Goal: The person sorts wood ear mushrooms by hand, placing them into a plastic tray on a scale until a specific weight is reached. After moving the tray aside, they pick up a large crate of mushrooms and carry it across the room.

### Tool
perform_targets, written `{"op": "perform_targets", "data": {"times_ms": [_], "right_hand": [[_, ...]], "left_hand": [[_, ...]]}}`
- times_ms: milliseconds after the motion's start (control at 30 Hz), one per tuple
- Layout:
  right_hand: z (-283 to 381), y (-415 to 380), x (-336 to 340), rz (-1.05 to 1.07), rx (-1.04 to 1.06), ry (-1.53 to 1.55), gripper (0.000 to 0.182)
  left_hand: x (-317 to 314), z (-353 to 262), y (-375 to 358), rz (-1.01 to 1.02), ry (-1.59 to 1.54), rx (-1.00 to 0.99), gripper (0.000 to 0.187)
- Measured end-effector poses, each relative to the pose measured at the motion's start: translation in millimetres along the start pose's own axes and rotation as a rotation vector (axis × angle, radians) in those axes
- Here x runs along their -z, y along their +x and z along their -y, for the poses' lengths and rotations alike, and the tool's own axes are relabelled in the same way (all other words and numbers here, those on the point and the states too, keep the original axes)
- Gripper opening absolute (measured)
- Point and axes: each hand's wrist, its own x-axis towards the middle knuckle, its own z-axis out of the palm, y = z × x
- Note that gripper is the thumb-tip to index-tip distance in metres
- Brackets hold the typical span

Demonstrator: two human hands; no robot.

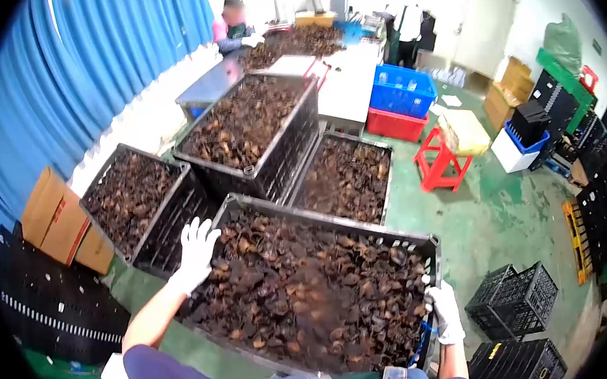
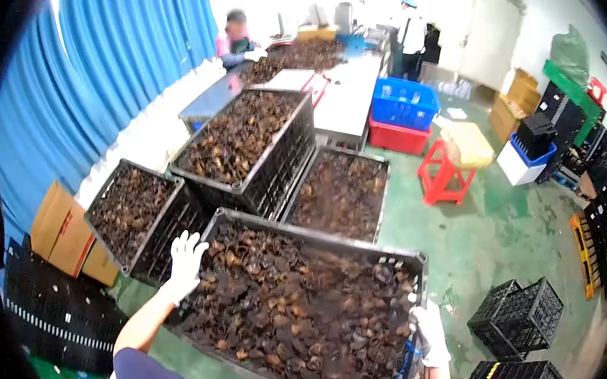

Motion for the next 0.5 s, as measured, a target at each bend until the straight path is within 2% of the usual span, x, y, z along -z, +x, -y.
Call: {"op": "perform_targets", "data": {"times_ms": [33,133,167,233,267,300,367,400,433,467,500], "right_hand": [[11.9,0.5,-5.3,-0.007,-0.001,-0.028,0.033],[22.2,7.4,-5.8,0.004,0.053,-0.004,0.032],[18.8,11.0,-4.1,0.005,0.053,-0.010,0.032],[13.0,9.6,-0.4,-0.004,0.055,-0.025,0.031],[13.0,6.5,-1.2,-0.016,0.053,-0.018,0.029],[8.6,8.1,1.0,-0.033,0.053,-0.075,0.028],[5.3,8.7,5.0,-0.045,0.044,-0.090,0.031],[-2.4,12.7,12.8,-0.067,0.017,-0.117,0.032],[-10.5,18.2,21.0,-0.087,-0.007,-0.141,0.033],[-12.5,19.8,22.2,-0.076,0.006,-0.126,0.035],[-14.5,18.3,21.2,-0.060,0.009,-0.023,0.037]], "left_hand": [[-0.2,-1.5,-0.1,0.014,0.066,-0.013,0.080],[4.1,-5.2,-4.2,0.031,-0.079,0.060,0.085],[0.9,0.9,-10.3,0.090,-0.175,0.100,0.094],[12.1,30.8,-18.6,0.239,-0.756,0.060,0.101],[18.8,45.8,-17.6,0.366,-0.991,0.246,0.105],[19.6,56.0,-18.8,0.305,-1.372,0.454,0.094],[-52.4,85.5,-28.7,0.195,-1.690,0.823,0.062],[-94.8,98.0,-41.7,0.426,-1.811,0.827,0.031],[-89.5,80.1,-39.5,0.710,-1.752,0.816,0.053],[-109.4,63.8,-48.6,0.766,-1.525,0.691,0.060],[-126.0,47.9,-156.8,0.796,-1.529,0.684,0.060]]}}
